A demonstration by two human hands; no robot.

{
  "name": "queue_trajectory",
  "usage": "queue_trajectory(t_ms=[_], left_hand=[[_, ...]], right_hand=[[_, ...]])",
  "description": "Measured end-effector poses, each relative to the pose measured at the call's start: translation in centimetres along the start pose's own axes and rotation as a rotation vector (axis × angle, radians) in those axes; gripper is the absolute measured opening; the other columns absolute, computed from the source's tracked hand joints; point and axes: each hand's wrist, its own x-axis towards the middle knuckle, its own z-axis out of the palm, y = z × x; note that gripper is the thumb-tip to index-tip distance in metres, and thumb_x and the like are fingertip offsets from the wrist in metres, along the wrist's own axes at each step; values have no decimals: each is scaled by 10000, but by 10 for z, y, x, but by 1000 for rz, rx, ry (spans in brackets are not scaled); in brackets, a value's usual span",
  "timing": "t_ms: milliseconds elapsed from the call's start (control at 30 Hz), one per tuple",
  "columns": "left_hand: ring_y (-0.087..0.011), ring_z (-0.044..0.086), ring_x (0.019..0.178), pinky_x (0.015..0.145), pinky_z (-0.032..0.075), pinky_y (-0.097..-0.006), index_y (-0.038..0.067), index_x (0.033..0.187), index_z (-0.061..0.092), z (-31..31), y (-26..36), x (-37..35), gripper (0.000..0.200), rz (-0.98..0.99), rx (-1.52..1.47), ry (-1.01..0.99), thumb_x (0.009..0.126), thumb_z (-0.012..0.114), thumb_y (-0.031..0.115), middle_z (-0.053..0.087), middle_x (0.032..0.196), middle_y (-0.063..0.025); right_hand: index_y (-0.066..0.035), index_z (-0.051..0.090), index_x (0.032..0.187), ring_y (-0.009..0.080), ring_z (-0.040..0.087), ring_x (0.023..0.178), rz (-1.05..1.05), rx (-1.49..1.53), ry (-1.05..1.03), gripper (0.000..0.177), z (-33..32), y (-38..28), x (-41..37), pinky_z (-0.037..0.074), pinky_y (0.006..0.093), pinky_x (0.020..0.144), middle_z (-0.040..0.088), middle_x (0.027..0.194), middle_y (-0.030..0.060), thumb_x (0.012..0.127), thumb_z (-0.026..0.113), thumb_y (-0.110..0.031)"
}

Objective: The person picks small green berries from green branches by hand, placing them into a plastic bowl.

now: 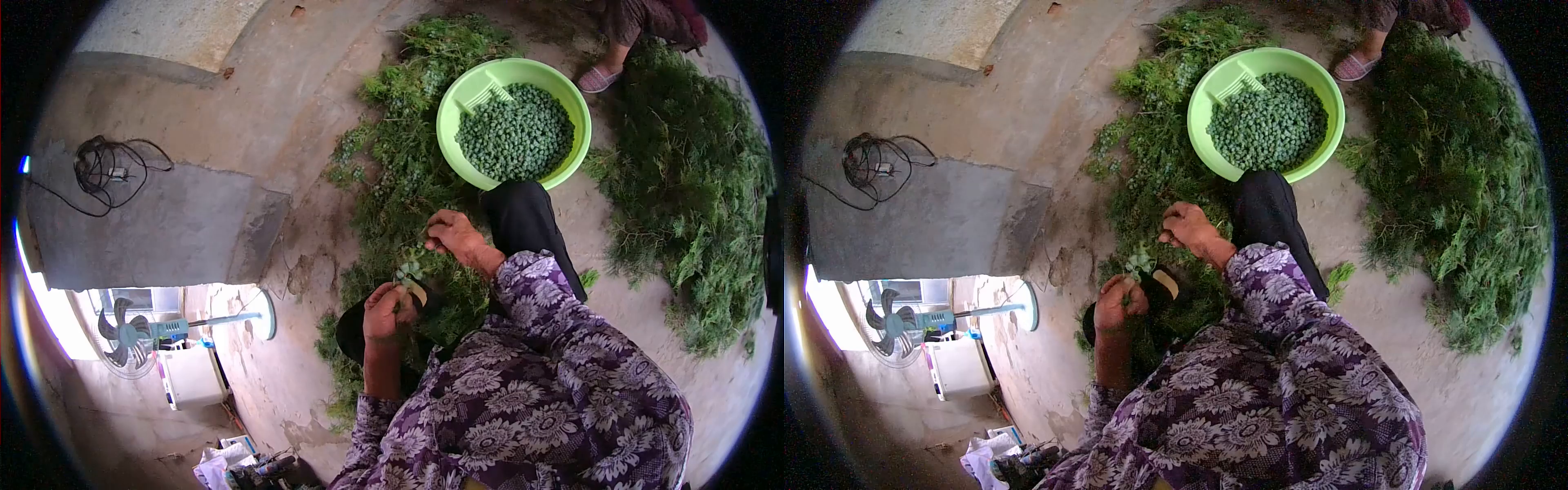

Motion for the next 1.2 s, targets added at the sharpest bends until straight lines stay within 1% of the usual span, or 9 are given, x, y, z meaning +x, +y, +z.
queue_trajectory(t_ms=[33, 67, 133, 300, 533, 800, 967, 1033, 1200], left_hand=[[-120, 367, 434, 451, 295, -291, 25, 828, 540, 0, 1, 0, 174, 17, -193, -222, 865, 446, 166, 494, 614, -60], [-120, 367, 434, 451, 295, -291, 25, 828, 540, 1, 2, 0, 174, 17, -193, -224, 865, 446, 166, 494, 614, -60], [-96, 362, 486, 513, 288, -266, 35, 884, 541, 4, 4, -3, 226, -93, -444, -271, 888, 390, 202, 485, 646, -30], [-83, 348, 507, 552, 281, -247, 33, 942, 518, 0, -3, 1, 248, -128, -563, -406, 892, 363, 221, 462, 671, 6], [-76, 323, 475, 515, 278, -251, 48, 830, 494, 16, 8, -4, 190, -206, -408, -194, 869, 400, 208, 404, 605, 33], [-73, 309, 463, 503, 268, -249, 56, 848, 468, 14, 5, 3, 168, -257, -376, -227, 864, 410, 213, 371, 586, 42], [-70, 311, 470, 504, 269, -243, 57, 846, 459, 10, 0, 3, 163, -241, -417, -190, 865, 405, 210, 350, 593, 38], [-71, 348, 497, 543, 283, -250, 27, 971, 509, 4, -3, 7, 243, -222, -478, -381, 889, 361, 202, 470, 678, 23], [-72, 340, 522, 556, 276, -247, 32, 973, 506, 1, -4, 7, 237, -239, -462, -386, 880, 375, 205, 453, 700, 29]], right_hand=[[40, 494, 934, 133, 561, 598, 41, 160, -22, 184, 0, -4, -1, 434, 247, 456, 568, 708, 98, 805, 496, -91], [19, 473, 1004, 119, 557, 611, 65, 192, -208, 236, -6, 3, 7, 434, 216, 454, 573, 821, 83, 796, 505, -89], [7, 478, 988, 114, 556, 621, 120, 266, -309, 208, -5, -3, -2, 421, 200, 449, 571, 836, 95, 801, 508, -79], [-17, 471, 1028, 106, 553, 651, 228, 488, -621, 248, 1, -9, -14, 416, 174, 474, 573, 872, 101, 824, 548, -136], [-25, 463, 1068, 102, 547, 660, 186, 472, -652, 293, 3, -11, -18, 413, 172, 493, 572, 852, 69, 814, 566, -128], [-54, 494, 1115, 69, 552, 588, 167, 275, -659, 341, 3, -25, -25, 405, 165, 482, 572, 699, 14, 784, 555, -111], [-59, 502, 1112, 65, 547, 581, 107, 188, -629, 327, 4, -22, -21, 414, 178, 485, 579, 720, 14, 790, 536, -107], [-60, 505, 1108, 64, 546, 583, 99, 125, -614, 318, 6, -25, -23, 419, 183, 488, 580, 724, 15, 794, 525, -108], [-65, 511, 1102, 68, 540, 599, -12, 6, -570, 299, 11, -20, -24, 432, 200, 518, 572, 692, 11, 806, 486, -103]])
